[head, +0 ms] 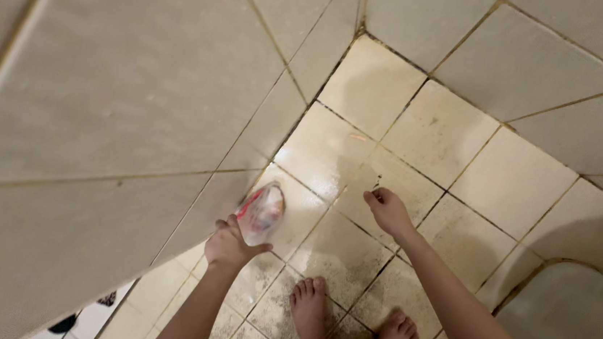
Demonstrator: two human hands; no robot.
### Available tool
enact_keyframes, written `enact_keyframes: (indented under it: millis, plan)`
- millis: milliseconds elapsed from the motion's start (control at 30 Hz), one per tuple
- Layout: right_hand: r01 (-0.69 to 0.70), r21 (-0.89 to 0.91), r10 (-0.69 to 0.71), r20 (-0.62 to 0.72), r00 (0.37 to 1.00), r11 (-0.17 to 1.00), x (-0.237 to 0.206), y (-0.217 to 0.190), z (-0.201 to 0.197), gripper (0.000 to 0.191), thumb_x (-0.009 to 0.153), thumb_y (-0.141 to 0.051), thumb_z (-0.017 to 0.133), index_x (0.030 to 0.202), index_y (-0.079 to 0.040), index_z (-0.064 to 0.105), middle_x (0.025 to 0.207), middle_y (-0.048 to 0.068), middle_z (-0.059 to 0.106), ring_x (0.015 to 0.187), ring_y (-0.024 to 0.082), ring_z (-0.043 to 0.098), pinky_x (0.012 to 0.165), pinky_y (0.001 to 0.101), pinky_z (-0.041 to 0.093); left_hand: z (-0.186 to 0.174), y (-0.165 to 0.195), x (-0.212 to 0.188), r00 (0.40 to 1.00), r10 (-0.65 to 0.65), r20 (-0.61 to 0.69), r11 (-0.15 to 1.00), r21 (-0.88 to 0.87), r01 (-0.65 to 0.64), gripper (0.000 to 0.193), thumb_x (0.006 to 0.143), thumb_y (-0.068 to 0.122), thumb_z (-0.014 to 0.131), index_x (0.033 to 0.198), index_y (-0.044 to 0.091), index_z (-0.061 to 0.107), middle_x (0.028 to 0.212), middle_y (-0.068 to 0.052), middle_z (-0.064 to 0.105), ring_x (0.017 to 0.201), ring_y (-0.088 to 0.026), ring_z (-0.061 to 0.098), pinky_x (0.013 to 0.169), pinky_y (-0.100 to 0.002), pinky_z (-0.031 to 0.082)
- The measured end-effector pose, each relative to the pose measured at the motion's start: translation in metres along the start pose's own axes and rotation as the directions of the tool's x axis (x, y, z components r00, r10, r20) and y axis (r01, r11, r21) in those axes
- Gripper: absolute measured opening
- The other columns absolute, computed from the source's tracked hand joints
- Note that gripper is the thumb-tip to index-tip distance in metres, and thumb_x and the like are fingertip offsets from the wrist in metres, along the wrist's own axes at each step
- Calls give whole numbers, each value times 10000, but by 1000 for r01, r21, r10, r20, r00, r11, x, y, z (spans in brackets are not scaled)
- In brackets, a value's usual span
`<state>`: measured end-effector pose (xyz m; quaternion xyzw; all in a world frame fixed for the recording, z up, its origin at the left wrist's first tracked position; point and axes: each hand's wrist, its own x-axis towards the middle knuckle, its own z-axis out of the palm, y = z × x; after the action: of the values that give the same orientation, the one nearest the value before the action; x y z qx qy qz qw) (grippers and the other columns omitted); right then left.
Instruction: The person opens and closes a small bottle of mouthwash, then places it on the lower corner shelf of the bathroom. They pick up debris from the bathroom floor into a plastic bag, carry a basin with a toothpaste box to the kitchen, and wash their hands at the sink.
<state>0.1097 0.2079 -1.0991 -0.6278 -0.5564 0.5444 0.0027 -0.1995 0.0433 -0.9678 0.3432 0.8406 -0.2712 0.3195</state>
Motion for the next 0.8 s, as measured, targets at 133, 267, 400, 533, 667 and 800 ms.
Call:
enact_keyframes:
  millis: [133, 267, 400, 533, 667, 800]
  plan:
    - [110, -68, -106, 60, 993, 992, -45, -6, 14, 476, 956, -472, 630, 1053, -17, 727, 847, 87, 725, 744, 194, 666, 702, 350, 523, 33, -22, 19, 992, -53, 110, 988, 147, 36, 1297, 733, 627, 819, 1668, 84, 103, 1465, -174, 511, 1162, -268, 685, 874, -375, 623]
    - [96, 3, -96, 73, 993, 995, -90, -23, 1, 430, 960, -424, 650, 996, -5, 737, 754, 114, 690, 656, 177, 591, 610, 359, 482, 35, -29, 30, 987, -150, -47, 954, -271, 132, 476, 921, 341, 680, 1281, 29, 705, 1282, -202, 709, 1134, -332, 700, 912, -430, 569]
    - [-40, 134, 31, 73, 997, 990, -158, -62, -36, 381, 999, -386, 627, 998, -20, 735, 777, 84, 647, 602, 135, 518, 547, 324, 436, -24, -19, -21, 990, 40, -138, 661, -739, -129, 248, 838, 188, 681, 953, 5, 803, 912, -232, 780, 826, -289, 769, 745, -393, 571]
    - [-81, 235, 57, 111, 992, 969, -240, -136, -89, 318, 1019, -316, 540, 1064, -67, 733, 828, -20, 734, 567, 70, 495, 512, 276, 428, -127, -10, -126, 981, 179, 69, 338, -941, 4, 273, 917, 150, 596, 1086, 27, 771, 681, -61, 639, 501, -152, 463, 445, -345, 332]
    - [4, 351, -42, 100, 994, 936, -318, -217, -139, 272, 1012, -161, 501, 1210, -139, 685, 800, -22, 703, 537, 94, 436, 501, 283, 386, -223, -13, -232, 913, 382, 144, 200, -977, 70, 276, 977, 169, 575, 1089, -19, 744, 603, 16, 429, 432, -78, 257, 377, -275, 181]
    - [243, 448, -257, -29, 966, 860, -384, -295, -185, 519, 955, -36, 438, 1416, -266, 499, 698, -27, 571, 585, 81, 468, 556, 251, 419, -297, -13, -304, 841, 526, 124, 28, -991, 129, 275, 984, 83, 475, 1115, 31, 711, 695, 35, 540, 446, -41, 286, 376, -230, 184]
